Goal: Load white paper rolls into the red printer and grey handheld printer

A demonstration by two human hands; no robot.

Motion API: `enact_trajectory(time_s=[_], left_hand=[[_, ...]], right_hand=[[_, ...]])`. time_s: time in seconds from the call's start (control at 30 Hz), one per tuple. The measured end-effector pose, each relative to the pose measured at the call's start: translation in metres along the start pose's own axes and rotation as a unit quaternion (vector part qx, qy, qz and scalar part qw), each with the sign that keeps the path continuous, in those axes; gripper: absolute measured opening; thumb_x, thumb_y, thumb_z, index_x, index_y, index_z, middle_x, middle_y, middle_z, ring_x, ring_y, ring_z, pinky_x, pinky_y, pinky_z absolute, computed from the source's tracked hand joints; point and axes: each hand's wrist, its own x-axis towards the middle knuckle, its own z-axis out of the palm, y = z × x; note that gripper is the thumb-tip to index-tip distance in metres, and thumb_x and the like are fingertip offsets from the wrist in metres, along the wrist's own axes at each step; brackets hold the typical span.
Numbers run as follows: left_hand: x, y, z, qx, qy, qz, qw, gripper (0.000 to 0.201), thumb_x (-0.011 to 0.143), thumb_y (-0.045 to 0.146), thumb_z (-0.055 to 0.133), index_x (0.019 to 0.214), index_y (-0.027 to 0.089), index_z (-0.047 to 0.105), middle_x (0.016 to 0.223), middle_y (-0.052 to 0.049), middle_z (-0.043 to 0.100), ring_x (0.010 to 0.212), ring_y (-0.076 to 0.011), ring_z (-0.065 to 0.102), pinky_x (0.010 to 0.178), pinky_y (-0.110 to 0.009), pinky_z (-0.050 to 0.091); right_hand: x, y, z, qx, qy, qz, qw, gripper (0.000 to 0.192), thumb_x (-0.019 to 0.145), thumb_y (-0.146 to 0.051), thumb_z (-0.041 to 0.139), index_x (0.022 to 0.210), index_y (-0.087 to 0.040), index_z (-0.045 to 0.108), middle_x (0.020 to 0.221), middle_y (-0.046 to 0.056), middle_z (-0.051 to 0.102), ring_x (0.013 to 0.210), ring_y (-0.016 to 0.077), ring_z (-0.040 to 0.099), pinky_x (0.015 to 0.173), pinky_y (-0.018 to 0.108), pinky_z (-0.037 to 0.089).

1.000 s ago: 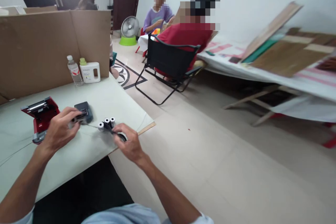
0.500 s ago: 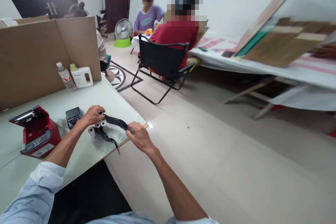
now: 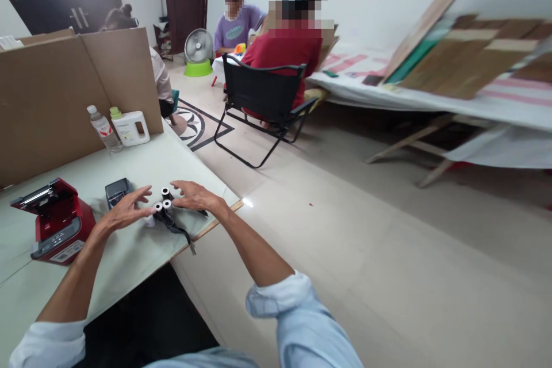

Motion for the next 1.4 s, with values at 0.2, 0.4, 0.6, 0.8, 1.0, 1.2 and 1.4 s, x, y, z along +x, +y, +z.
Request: enact_trajectory(time_s=[0.2,0.4,0.6,0.8,1.0,1.2,1.4], left_hand=[[-0.038,-0.031,0.032,0.032,0.027,-0.020,0.999,0.084,0.074,0.026,0.076,0.154,0.017,0.050,0.144,-0.017,0.065,0.119,-0.0313,0.068,0.108,-0.049,0.052],[-0.025,-0.029,0.069,0.069,0.122,0.011,0.990,0.062,0.082,0.020,0.068,0.144,0.018,0.058,0.131,-0.013,0.072,0.119,-0.0307,0.067,0.107,-0.045,0.052],[-0.048,-0.031,0.057,0.094,0.130,-0.014,0.987,0.055,0.088,0.023,0.064,0.142,0.018,0.060,0.111,-0.011,0.073,0.103,-0.0296,0.069,0.095,-0.044,0.056],[-0.092,-0.043,0.035,0.073,0.118,-0.008,0.990,0.053,0.086,0.019,0.062,0.140,0.021,0.061,0.124,-0.011,0.074,0.112,-0.0301,0.068,0.104,-0.046,0.053],[-0.112,-0.048,0.034,0.063,0.133,0.004,0.989,0.055,0.082,0.015,0.060,0.137,0.021,0.061,0.129,-0.012,0.072,0.117,-0.0299,0.068,0.107,-0.048,0.054],[-0.126,-0.046,0.033,0.036,0.167,-0.011,0.985,0.040,0.084,0.016,0.060,0.123,0.020,0.065,0.117,-0.010,0.075,0.106,-0.0271,0.072,0.102,-0.045,0.056],[-0.139,-0.039,0.027,0.009,0.178,-0.033,0.984,0.029,0.088,0.021,0.060,0.116,0.022,0.067,0.110,-0.007,0.077,0.095,-0.0242,0.072,0.087,-0.037,0.059]], right_hand=[[0.016,-0.001,0.010,0.036,-0.063,-0.064,0.995,0.037,0.086,-0.012,0.059,0.120,-0.018,0.072,0.109,0.004,0.076,0.088,0.0185,0.068,0.083,0.028,0.052],[0.006,-0.008,0.028,0.070,-0.036,-0.056,0.995,0.039,0.086,-0.010,0.052,0.120,-0.015,0.070,0.108,0.006,0.075,0.083,0.0169,0.065,0.081,0.028,0.051],[0.001,-0.029,0.057,0.068,-0.047,-0.049,0.995,0.041,0.084,-0.009,0.055,0.123,-0.016,0.066,0.111,0.006,0.073,0.080,0.0152,0.062,0.078,0.027,0.050],[0.001,-0.048,0.092,0.060,-0.072,-0.061,0.994,0.044,0.088,-0.013,0.059,0.132,-0.016,0.063,0.110,0.006,0.072,0.083,0.0163,0.063,0.082,0.029,0.051],[0.000,-0.043,0.099,0.039,-0.059,-0.069,0.995,0.052,0.088,-0.015,0.060,0.140,-0.018,0.060,0.131,0.012,0.069,0.096,0.0191,0.066,0.097,0.036,0.052],[-0.006,-0.037,0.094,0.057,-0.051,-0.054,0.996,0.061,0.088,-0.021,0.063,0.149,-0.019,0.054,0.134,0.013,0.068,0.095,0.0192,0.068,0.098,0.040,0.055],[-0.018,-0.040,0.089,0.080,-0.041,-0.057,0.994,0.062,0.088,-0.023,0.061,0.150,-0.017,0.053,0.138,0.014,0.066,0.105,0.0217,0.069,0.092,0.038,0.059]])
